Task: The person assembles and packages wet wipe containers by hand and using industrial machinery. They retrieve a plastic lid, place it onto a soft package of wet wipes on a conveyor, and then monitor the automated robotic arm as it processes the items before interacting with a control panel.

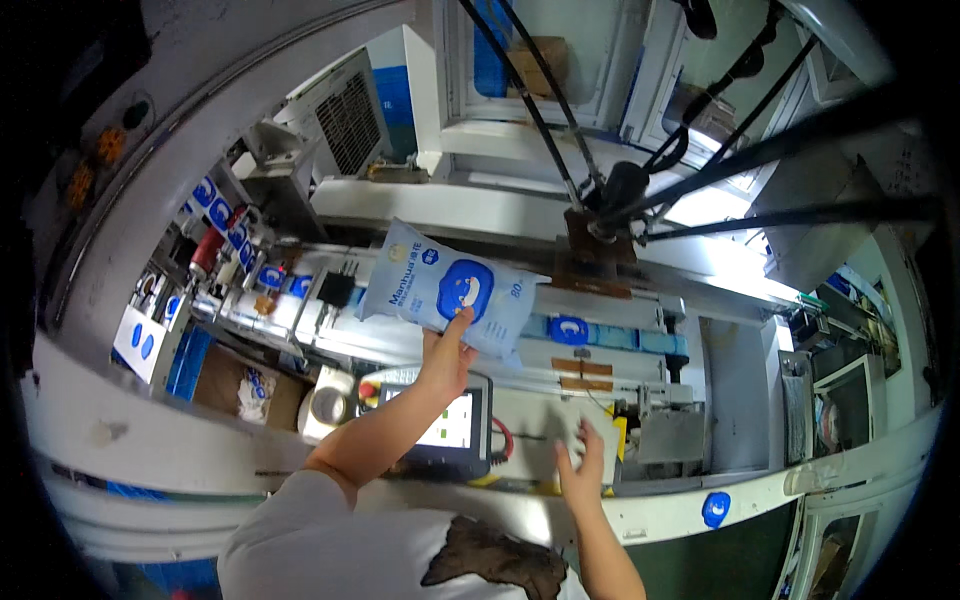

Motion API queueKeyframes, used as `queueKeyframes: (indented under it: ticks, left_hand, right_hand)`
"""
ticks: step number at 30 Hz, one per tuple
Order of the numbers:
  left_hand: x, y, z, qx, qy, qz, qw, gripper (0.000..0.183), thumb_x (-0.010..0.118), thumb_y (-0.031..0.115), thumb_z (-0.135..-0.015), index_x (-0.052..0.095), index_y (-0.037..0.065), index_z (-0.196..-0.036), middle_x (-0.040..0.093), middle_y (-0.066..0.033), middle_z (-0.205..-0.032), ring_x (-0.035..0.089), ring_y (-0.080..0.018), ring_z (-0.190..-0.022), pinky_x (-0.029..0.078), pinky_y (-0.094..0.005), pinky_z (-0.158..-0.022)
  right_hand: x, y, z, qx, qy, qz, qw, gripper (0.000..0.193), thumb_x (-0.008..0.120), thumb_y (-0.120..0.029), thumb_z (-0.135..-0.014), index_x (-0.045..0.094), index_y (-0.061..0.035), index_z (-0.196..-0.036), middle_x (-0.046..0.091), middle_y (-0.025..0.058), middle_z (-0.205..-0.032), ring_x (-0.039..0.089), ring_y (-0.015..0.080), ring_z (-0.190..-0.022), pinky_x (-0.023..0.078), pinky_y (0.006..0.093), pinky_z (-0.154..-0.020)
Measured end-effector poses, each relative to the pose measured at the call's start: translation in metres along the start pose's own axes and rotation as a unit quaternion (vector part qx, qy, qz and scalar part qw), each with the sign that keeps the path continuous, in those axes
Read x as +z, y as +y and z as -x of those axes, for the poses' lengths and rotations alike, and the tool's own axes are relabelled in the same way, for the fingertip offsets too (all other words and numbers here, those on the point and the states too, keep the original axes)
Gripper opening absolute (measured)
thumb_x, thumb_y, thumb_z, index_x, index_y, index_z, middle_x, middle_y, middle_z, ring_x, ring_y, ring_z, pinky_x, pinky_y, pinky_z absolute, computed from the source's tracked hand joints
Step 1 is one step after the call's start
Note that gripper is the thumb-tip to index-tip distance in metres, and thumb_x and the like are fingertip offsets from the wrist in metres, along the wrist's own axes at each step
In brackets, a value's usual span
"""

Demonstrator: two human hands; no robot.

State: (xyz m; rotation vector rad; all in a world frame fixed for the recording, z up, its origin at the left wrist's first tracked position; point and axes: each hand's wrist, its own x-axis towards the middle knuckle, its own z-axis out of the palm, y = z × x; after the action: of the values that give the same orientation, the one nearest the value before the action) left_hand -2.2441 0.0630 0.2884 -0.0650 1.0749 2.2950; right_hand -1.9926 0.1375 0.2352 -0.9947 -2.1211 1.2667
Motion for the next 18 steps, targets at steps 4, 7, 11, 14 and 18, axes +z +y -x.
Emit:
queueKeyframes:
  ticks: [4, 7, 11, 14, 18]
  left_hand:
    - [0.012, 0.023, -0.108, -0.035, 0.081, 0.001, 0.996, 0.063, 0.076, 0.023, -0.067, 0.039, 0.014, -0.117, 0.048, -0.0058, -0.111, 0.047, -0.0193, -0.099, 0.039, -0.0399, -0.077]
    - [0.016, 0.021, -0.218, -0.069, 0.248, -0.054, 0.965, 0.045, 0.078, 0.029, -0.063, 0.055, 0.016, -0.099, 0.054, -0.0006, -0.089, 0.047, -0.0135, -0.072, 0.038, -0.0275, -0.058]
    - [-0.025, 0.02, -0.33, -0.011, 0.157, -0.05, 0.986, 0.079, 0.08, 0.03, -0.06, 0.038, 0.003, -0.122, 0.056, -0.0078, -0.104, 0.055, -0.0194, -0.085, 0.046, -0.0376, -0.066]
    - [-0.064, 0.032, -0.389, 0.016, 0.177, -0.088, 0.98, 0.074, 0.078, 0.027, -0.064, 0.039, -0.001, -0.121, 0.058, -0.0099, -0.098, 0.056, -0.021, -0.08, 0.047, -0.0364, -0.062]
    - [-0.079, 0.044, -0.403, 0.096, 0.434, -0.374, 0.814, 0.076, 0.072, 0.018, -0.067, 0.033, -0.001, -0.129, 0.052, -0.016, -0.114, 0.056, -0.0272, -0.096, 0.047, -0.0401, -0.078]
  right_hand:
    - [0.003, 0.041, 0.055, -0.068, 0.034, 0.409, 0.909, 0.058, 0.063, -0.03, -0.07, 0.047, -0.0036, -0.118, 0.047, 0.0206, -0.115, 0.038, 0.0398, -0.112, 0.023, 0.054, -0.095]
    - [0.009, 0.031, 0.053, -0.062, 0.043, 0.373, 0.925, 0.044, 0.058, -0.025, -0.066, 0.054, -0.0037, -0.104, 0.048, 0.0185, -0.111, 0.042, 0.0358, -0.108, 0.029, 0.0498, -0.091]
    - [0.003, 0.025, 0.055, -0.05, 0.019, 0.355, 0.933, 0.029, 0.054, -0.02, -0.079, 0.056, -0.0052, -0.104, 0.053, 0.0169, -0.108, 0.047, 0.0352, -0.101, 0.032, 0.049, -0.09]
    - [0.006, 0.025, 0.053, -0.033, 0.01, 0.362, 0.932, 0.027, 0.053, -0.018, -0.078, 0.057, -0.0067, -0.103, 0.054, 0.0159, -0.108, 0.048, 0.0348, -0.101, 0.031, 0.0501, -0.091]
    - [0.005, 0.021, 0.053, -0.018, 0.004, 0.379, 0.925, 0.027, 0.052, -0.018, -0.078, 0.057, -0.0076, -0.102, 0.054, 0.0153, -0.108, 0.048, 0.0348, -0.102, 0.032, 0.0503, -0.091]
